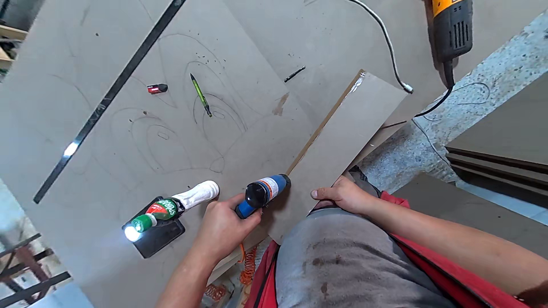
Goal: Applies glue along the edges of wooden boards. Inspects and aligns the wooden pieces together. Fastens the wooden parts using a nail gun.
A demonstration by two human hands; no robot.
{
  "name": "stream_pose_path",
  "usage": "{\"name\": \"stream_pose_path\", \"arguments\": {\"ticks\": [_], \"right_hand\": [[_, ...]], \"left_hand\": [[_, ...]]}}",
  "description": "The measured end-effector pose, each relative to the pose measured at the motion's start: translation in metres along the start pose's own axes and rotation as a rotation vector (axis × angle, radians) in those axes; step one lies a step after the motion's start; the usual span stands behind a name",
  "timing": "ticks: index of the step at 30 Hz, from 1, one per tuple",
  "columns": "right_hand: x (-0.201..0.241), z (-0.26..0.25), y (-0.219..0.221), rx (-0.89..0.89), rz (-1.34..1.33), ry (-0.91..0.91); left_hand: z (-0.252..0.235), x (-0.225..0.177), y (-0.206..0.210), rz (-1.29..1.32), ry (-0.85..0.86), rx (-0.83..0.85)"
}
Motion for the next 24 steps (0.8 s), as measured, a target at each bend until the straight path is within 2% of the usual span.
{"name": "stream_pose_path", "arguments": {"ticks": [24], "right_hand": [[-0.001,0.000,0.000,-0.015,-0.027,0.026]], "left_hand": [[-0.022,-0.020,-0.002,0.044,-0.116,0.051]]}}
Point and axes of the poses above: each hand's wrist, its own z-axis away from the middle knuckle, its own y-axis out of the palm, x = y × z, the point moved 9 cm from there along -z, towards the middle knuckle, and after that the axes turned 2 degrees about x, right-handed, at the moved point
